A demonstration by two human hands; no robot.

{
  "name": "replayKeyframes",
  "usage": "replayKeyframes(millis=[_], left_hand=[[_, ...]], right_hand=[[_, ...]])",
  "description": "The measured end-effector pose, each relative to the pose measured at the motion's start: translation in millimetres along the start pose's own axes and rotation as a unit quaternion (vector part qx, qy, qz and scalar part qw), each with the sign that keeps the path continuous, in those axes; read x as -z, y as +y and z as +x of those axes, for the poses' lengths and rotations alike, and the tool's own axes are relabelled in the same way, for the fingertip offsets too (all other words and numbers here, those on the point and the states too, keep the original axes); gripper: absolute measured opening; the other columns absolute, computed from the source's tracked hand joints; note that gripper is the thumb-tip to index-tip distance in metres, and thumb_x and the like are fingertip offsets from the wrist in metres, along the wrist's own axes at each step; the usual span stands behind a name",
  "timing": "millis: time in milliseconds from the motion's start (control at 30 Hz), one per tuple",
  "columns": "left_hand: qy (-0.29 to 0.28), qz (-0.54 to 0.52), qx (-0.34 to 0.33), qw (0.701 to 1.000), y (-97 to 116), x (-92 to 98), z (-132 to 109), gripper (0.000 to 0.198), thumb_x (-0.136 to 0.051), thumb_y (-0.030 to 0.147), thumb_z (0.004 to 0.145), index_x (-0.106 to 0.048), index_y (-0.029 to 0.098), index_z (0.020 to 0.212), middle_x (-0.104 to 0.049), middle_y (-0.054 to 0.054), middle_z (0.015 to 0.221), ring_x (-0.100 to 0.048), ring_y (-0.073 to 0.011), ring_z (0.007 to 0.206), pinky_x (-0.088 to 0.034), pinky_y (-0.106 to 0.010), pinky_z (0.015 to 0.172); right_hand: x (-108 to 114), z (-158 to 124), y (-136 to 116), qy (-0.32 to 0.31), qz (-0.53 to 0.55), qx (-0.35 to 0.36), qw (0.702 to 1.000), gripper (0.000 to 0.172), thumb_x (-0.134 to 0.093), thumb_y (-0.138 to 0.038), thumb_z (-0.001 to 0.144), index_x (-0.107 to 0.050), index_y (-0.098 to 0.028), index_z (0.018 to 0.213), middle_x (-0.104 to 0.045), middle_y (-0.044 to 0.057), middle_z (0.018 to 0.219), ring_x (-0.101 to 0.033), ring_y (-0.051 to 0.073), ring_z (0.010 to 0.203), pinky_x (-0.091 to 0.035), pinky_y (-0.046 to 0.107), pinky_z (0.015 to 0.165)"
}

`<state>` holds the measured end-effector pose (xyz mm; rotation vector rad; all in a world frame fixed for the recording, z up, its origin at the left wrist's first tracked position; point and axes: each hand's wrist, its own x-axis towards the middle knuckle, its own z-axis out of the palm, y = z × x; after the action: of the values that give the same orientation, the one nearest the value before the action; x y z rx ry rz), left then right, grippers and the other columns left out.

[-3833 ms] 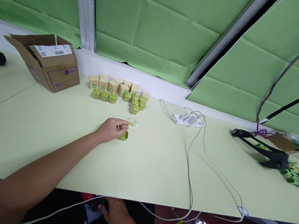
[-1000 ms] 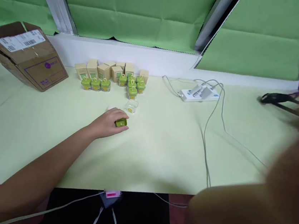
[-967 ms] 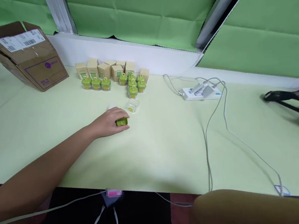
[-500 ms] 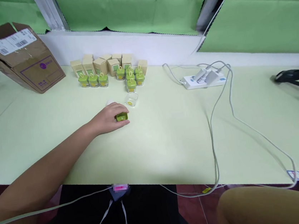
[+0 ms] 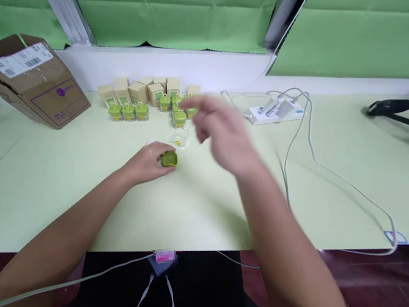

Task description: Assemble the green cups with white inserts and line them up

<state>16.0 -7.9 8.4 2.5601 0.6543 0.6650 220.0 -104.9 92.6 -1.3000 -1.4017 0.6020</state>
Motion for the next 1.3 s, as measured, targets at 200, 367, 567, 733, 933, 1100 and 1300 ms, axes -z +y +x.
replayKeyframes(millis=[200,367,567,733,933,1100,1300], left_hand=[[0.135,0.056,-0.040,0.988,-2,3.3,3,0.038,-0.070,0.025,0.088,-0.061,0.019,0.124,-0.072,-0.009,0.122,-0.068,-0.0231,0.111,-0.053,-0.036,0.094],[0.144,0.071,-0.086,0.983,-8,4.1,4,0.032,-0.067,0.015,0.087,-0.060,0.018,0.117,-0.072,-0.008,0.114,-0.066,-0.0230,0.106,-0.052,-0.038,0.094],[0.133,0.046,-0.080,0.987,-5,1.0,4,0.028,-0.064,0.015,0.089,-0.060,0.020,0.116,-0.071,-0.007,0.115,-0.066,-0.0217,0.107,-0.053,-0.038,0.095],[0.146,0.014,-0.043,0.988,1,-3.5,4,0.030,-0.068,0.018,0.087,-0.060,0.020,0.116,-0.071,-0.007,0.116,-0.068,-0.0204,0.106,-0.054,-0.036,0.094],[0.172,-0.017,-0.030,0.985,8,-5.6,2,0.031,-0.066,0.016,0.086,-0.060,0.021,0.116,-0.070,-0.007,0.118,-0.068,-0.0187,0.107,-0.055,-0.032,0.092],[0.160,-0.014,-0.043,0.986,16,-7.6,1,0.030,-0.061,0.011,0.087,-0.058,0.021,0.115,-0.069,-0.008,0.119,-0.066,-0.0214,0.114,-0.054,-0.035,0.095],[0.165,-0.005,-0.049,0.985,19,-13.0,-1,0.038,-0.054,0.005,0.084,-0.057,0.021,0.118,-0.068,-0.010,0.124,-0.065,-0.0228,0.120,-0.054,-0.037,0.097]], right_hand=[[-51,-6,66,-0.046,0.048,-0.056,0.996,0.025,-0.069,-0.042,0.089,-0.062,-0.021,0.099,-0.070,-0.001,0.075,-0.060,0.011,0.056,-0.049,0.026,0.058],[-57,-13,69,-0.016,0.021,-0.036,0.999,0.024,-0.075,-0.042,0.083,-0.076,-0.020,0.092,-0.073,0.001,0.078,-0.064,0.014,0.063,-0.052,0.029,0.064],[-57,-14,66,-0.012,-0.041,-0.009,0.999,0.027,-0.061,-0.042,0.094,-0.077,-0.020,0.099,-0.073,0.002,0.080,-0.061,0.014,0.065,-0.051,0.029,0.065],[-56,-15,67,0.029,-0.043,-0.019,0.998,0.025,-0.068,-0.043,0.089,-0.071,-0.021,0.102,-0.067,-0.002,0.066,-0.057,0.012,0.055,-0.047,0.027,0.060],[-57,-17,58,0.092,-0.039,-0.032,0.994,0.024,-0.074,-0.042,0.081,-0.079,-0.019,0.087,-0.067,0.000,0.065,-0.058,0.014,0.058,-0.049,0.028,0.061],[-61,-19,53,0.096,-0.079,-0.038,0.991,0.024,-0.071,-0.039,0.081,-0.082,-0.020,0.090,-0.074,0.002,0.071,-0.060,0.014,0.057,-0.051,0.029,0.062],[-65,-22,55,0.085,-0.097,-0.035,0.991,0.019,-0.069,-0.034,0.082,-0.083,-0.022,0.084,-0.079,0.002,0.081,-0.066,0.017,0.064,-0.053,0.030,0.067]])
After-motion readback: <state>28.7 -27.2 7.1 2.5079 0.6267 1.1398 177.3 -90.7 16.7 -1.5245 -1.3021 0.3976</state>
